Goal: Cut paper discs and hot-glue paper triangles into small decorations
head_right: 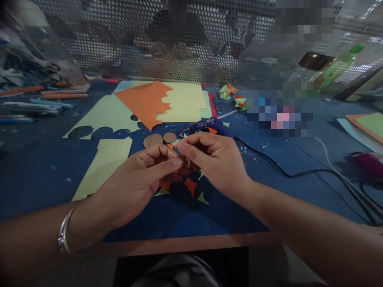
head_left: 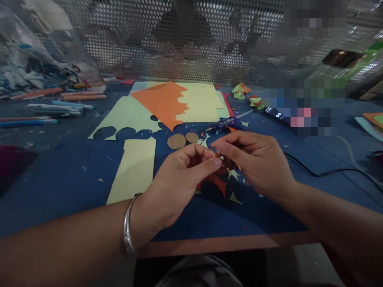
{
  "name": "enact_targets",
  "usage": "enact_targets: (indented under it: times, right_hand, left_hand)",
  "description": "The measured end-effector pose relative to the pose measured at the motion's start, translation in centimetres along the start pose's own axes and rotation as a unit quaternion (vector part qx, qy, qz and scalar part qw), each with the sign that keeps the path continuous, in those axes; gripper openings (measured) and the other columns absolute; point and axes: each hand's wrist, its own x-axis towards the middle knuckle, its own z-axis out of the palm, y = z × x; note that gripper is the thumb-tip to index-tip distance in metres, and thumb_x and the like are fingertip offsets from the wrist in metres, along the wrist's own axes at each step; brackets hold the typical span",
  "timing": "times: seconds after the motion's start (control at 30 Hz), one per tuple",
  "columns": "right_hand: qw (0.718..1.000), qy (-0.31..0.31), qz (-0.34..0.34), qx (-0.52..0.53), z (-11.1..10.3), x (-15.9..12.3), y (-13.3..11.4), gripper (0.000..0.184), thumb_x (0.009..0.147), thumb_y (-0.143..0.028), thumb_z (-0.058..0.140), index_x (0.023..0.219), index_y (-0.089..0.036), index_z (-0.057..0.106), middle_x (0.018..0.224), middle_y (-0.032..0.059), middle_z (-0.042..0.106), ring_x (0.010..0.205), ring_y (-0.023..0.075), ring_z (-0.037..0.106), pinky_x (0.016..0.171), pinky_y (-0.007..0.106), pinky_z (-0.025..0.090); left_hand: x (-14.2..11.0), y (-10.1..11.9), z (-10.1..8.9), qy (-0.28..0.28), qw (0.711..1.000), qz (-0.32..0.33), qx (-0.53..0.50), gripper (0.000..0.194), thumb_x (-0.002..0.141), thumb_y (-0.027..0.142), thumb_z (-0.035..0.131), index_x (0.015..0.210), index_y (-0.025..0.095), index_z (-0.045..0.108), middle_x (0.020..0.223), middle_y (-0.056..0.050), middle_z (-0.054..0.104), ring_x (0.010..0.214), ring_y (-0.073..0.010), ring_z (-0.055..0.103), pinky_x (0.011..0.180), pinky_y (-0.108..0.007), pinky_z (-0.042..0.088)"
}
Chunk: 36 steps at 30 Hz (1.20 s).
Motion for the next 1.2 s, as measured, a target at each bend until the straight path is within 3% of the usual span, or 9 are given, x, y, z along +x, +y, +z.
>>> enact_targets:
  times: [0.2,0.43,0.67,0.87,1.2]
  right_hand:
    - [0.999,-0.031,0.020,0.018,-0.4,-0.1,0.4,0.023,0.093,-0.037,0.065,0.086,-0.020,0.078,0.068,-0.0006,0.069,0.052,0.0062,0.054,0.049,0.018,0.045]
    - [0.996,-0.062,0.042,0.043,-0.6,0.0,0.7,0.024,0.094,-0.038,0.063,0.092,-0.019,0.077,0.059,-0.0024,0.062,0.052,0.0072,0.055,0.051,0.019,0.046]
    - [0.994,-0.071,0.054,0.060,-0.8,0.1,0.7,0.023,0.093,-0.039,0.065,0.094,-0.018,0.075,0.066,-0.0017,0.066,0.052,0.0075,0.058,0.051,0.020,0.048]
    - [0.991,-0.116,0.050,0.050,-0.9,0.0,0.5,0.022,0.093,-0.037,0.065,0.086,-0.018,0.074,0.063,-0.0030,0.065,0.051,0.0068,0.057,0.050,0.019,0.046]
    - [0.992,-0.118,0.028,0.034,-1.0,0.0,0.6,0.023,0.093,-0.038,0.064,0.088,-0.018,0.075,0.067,-0.0014,0.068,0.052,0.0069,0.058,0.049,0.018,0.046]
  left_hand:
    - [0.4,0.1,-0.4,-0.010,1.000,-0.006,-0.010,0.018,0.082,0.020,0.078,0.080,0.015,0.061,0.080,0.002,0.065,0.075,-0.0074,0.063,0.068,-0.017,0.049]
    - [0.5,-0.1,-0.6,-0.014,0.999,-0.030,-0.020,0.023,0.080,0.020,0.080,0.080,0.015,0.057,0.078,0.002,0.066,0.074,-0.0079,0.062,0.067,-0.017,0.049]
    - [0.8,-0.1,-1.0,0.019,1.000,0.008,0.003,0.024,0.077,0.020,0.082,0.077,0.016,0.058,0.074,0.005,0.062,0.070,-0.0056,0.062,0.071,-0.017,0.051]
    - [0.6,-0.2,-1.1,0.010,0.998,0.032,0.045,0.024,0.078,0.020,0.080,0.077,0.016,0.056,0.073,0.006,0.061,0.069,-0.0066,0.063,0.071,-0.019,0.053]
    - [0.8,-0.4,-1.1,0.003,0.996,0.034,0.080,0.025,0.077,0.020,0.079,0.078,0.017,0.055,0.070,0.004,0.061,0.067,-0.0091,0.063,0.065,-0.020,0.051]
